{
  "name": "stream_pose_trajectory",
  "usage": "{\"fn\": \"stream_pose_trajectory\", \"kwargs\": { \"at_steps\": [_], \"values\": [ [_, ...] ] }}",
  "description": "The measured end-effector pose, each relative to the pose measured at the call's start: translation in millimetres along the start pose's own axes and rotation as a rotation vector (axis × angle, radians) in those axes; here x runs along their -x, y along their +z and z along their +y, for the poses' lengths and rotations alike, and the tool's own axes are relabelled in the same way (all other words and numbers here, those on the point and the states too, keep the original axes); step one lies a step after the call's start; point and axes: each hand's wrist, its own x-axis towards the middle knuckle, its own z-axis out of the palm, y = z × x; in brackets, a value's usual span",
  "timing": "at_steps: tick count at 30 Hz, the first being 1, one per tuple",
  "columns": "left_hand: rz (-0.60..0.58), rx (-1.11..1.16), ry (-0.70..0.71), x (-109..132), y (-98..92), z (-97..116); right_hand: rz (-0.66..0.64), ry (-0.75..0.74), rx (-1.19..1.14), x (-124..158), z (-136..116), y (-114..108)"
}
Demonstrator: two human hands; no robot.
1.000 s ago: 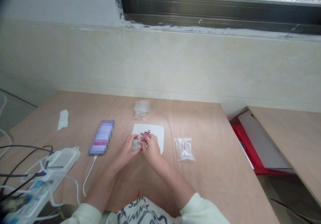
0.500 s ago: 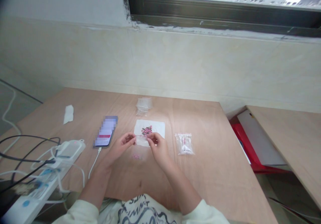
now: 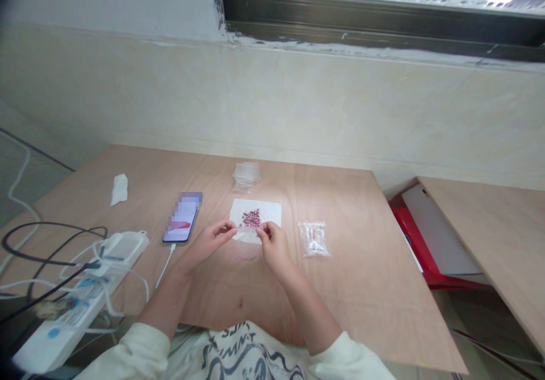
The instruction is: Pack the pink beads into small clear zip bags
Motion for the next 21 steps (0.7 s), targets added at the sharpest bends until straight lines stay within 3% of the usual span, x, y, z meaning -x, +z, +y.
{"fn": "stream_pose_trajectory", "kwargs": {
  "at_steps": [6,14,21],
  "values": [
    [0.022,-0.071,0.023,-6,2.7,1,-0.094,0.045,-0.105,-5,4,3],
    [-0.069,0.009,0.059,-14,10.1,9,-0.056,0.006,-0.104,-13,0,7],
    [-0.022,-0.098,0.079,-26,14.4,3,-0.126,0.171,-0.343,-22,-4,7]
  ]
}}
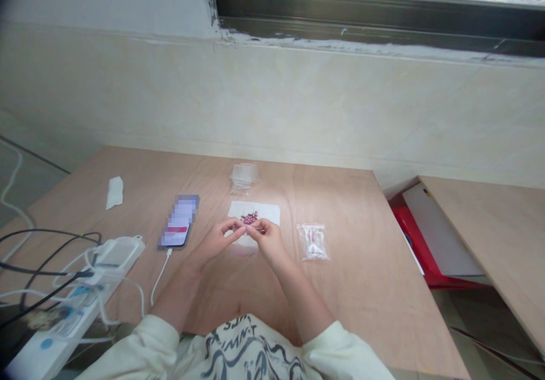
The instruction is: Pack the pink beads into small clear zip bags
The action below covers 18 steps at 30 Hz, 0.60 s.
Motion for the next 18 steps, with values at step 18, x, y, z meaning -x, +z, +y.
{"fn": "stream_pose_trajectory", "kwargs": {
  "at_steps": [18],
  "values": [
    [0.146,0.353,-0.255,-4,-3.4,-7,-0.114,0.147,-0.064,-5,16,-16]
  ]
}}
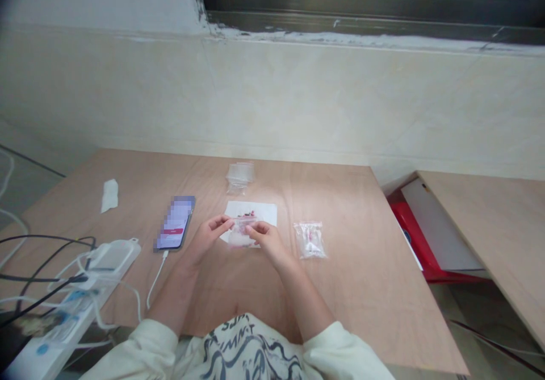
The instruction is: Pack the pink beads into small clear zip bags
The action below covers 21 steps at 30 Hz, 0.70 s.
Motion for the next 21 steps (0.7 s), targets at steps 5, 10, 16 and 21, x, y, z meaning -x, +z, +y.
{"fn": "stream_pose_trajectory", "kwargs": {
  "at_steps": [5,10,16,21],
  "values": [
    [0.072,0.032,-0.048,5,-0.8,-2,0.031,-0.016,0.029,6,5,5],
    [0.12,0.023,-0.036,12,-0.6,-7,0.057,-0.035,0.045,12,7,9],
    [0.122,0.0,-0.008,20,-1.7,-11,0.073,-0.066,0.059,21,9,14],
    [0.101,-0.016,0.017,25,-2.5,-13,0.093,-0.098,0.057,27,10,18]
  ]
}}
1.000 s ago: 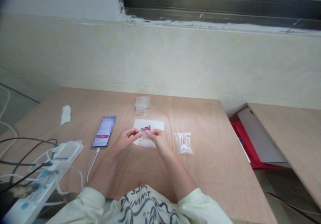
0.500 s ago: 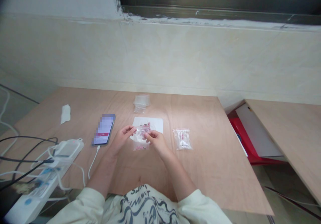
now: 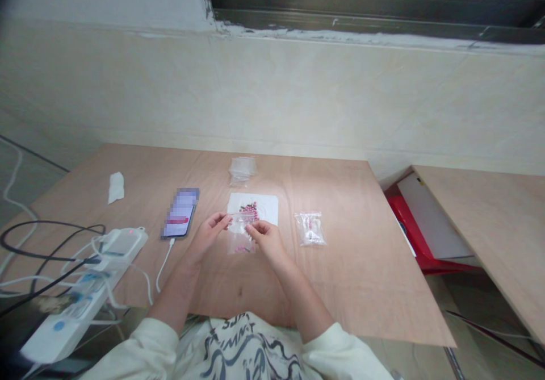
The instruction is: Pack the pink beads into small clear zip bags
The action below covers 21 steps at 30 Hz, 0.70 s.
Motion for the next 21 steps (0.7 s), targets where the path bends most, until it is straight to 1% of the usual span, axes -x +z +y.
{"fn": "stream_pose_trajectory", "kwargs": {
  "at_steps": [6,11,15,18,21],
  "values": [
    [-0.014,0.017,0.001,3.7,-0.1,-0.7,0.014,-0.036,0.024,3.4,3.4,1.2],
    [-0.022,0.016,-0.004,6.3,-0.7,0.7,0.011,-0.025,0.019,3.5,6.3,2.0],
    [-0.041,0.011,0.02,6.5,-1.6,-0.5,0.006,-0.014,0.005,3.0,8.4,3.2],
    [-0.071,0.035,0.051,6.3,-1.2,-2.0,-0.033,0.025,-0.003,4.0,7.7,3.4],
    [-0.121,0.057,0.05,6.5,-0.5,-2.7,-0.091,0.066,-0.009,5.2,3.5,1.1]
  ]
}}
